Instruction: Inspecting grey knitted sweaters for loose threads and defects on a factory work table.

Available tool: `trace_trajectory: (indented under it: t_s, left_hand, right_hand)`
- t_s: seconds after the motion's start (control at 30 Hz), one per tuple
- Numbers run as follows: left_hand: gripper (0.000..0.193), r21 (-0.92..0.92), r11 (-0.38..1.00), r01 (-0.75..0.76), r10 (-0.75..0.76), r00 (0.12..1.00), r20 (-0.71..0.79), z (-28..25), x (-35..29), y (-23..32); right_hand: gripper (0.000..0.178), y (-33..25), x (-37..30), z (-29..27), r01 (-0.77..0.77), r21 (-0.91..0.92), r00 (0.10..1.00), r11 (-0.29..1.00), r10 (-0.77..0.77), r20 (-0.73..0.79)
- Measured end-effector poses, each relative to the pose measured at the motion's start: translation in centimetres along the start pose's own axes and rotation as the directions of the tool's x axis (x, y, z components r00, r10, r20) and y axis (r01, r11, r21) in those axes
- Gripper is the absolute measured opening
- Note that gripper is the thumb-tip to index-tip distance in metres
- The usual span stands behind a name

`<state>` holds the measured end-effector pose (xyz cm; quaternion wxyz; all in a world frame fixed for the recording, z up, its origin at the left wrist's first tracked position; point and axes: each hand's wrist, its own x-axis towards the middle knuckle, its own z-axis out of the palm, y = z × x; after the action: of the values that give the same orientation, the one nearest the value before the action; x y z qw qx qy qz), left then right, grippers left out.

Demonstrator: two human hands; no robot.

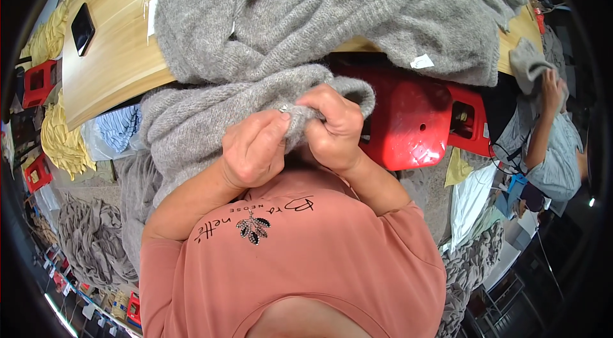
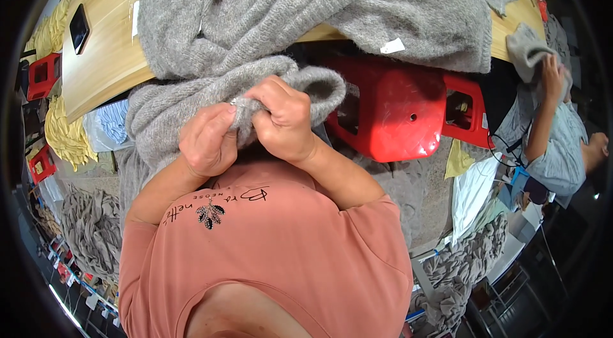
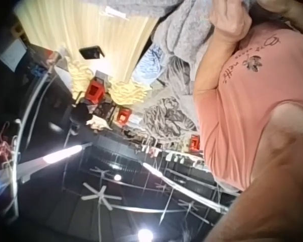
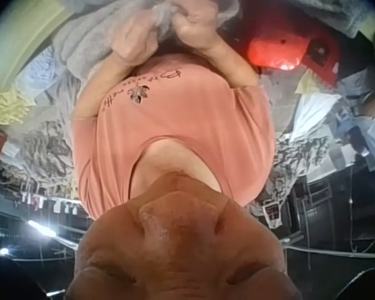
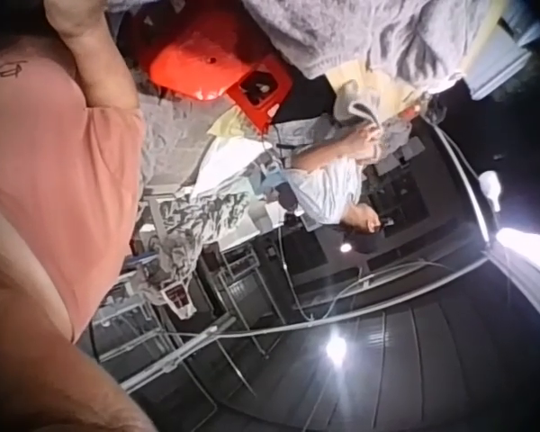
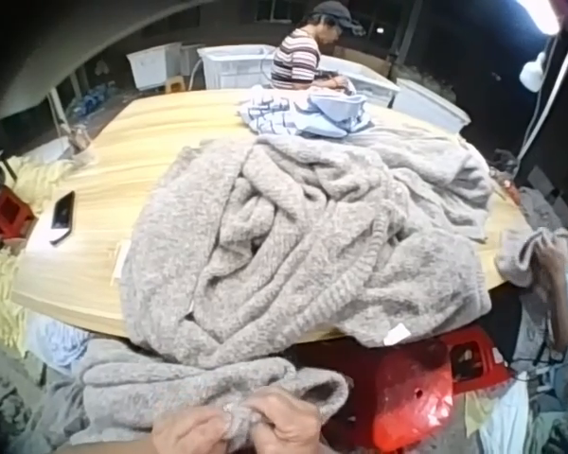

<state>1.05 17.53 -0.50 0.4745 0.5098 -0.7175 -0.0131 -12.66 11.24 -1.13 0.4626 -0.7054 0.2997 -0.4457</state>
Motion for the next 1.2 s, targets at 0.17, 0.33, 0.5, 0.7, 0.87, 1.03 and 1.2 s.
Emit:
trace_trajectory:
  t_s: [0.17, 0.33, 0.5, 0.7, 0.87, 1.03, 1.2]
  left_hand:
    - [0.033, -0.061, 0.992, 0.114, -0.116, 0.992, -0.043, -0.6, 0.3, -0.4]
    - [0.033, -0.003, 1.000, 0.028, -0.028, 0.999, -0.024, -0.5, 0.8, 0.2]
    - [0.030, 0.016, 0.995, 0.101, -0.101, 0.995, -0.014, -0.3, 1.4, -0.7]
    - [0.016, 0.066, 0.899, 0.434, -0.436, 0.865, 0.249, -0.7, 1.0, -1.5]
    - [0.009, -0.220, 0.436, 0.873, -0.763, 0.488, 0.425, 0.7, 1.3, -3.0]
    - [0.007, -0.287, 0.432, 0.855, -0.721, 0.518, 0.460, 1.0, 1.1, -3.1]
    - [0.004, -0.265, 0.184, 0.947, -0.742, 0.310, 0.595, -0.1, 1.1, -3.0]
  right_hand:
    - [0.031, -1.0, 0.4, 0.0, 0.183, -0.094, 0.982, 0.979, -0.177, 0.069]
    - [0.033, -0.7, 1.1, 0.2, 0.278, -0.207, 0.960, 0.938, -0.276, 0.036]
    - [0.031, -0.1, 0.7, 0.0, 0.266, -0.221, 0.956, 0.938, -0.287, -0.065]
    - [0.027, 3.8, -0.4, -4.0, -0.133, -0.420, 0.989, 0.898, 0.092, -0.118]
    - [0.030, 2.8, -3.6, -2.7, 0.310, -0.821, 0.918, 0.479, -0.376, 0.128]
    - [0.013, 2.2, -3.9, -0.1, 0.489, -0.601, 0.872, 0.633, -0.361, 0.329]
    - [0.006, 3.4, -3.4, -0.3, 0.463, -0.625, 0.812, 0.629, -0.019, 0.583]
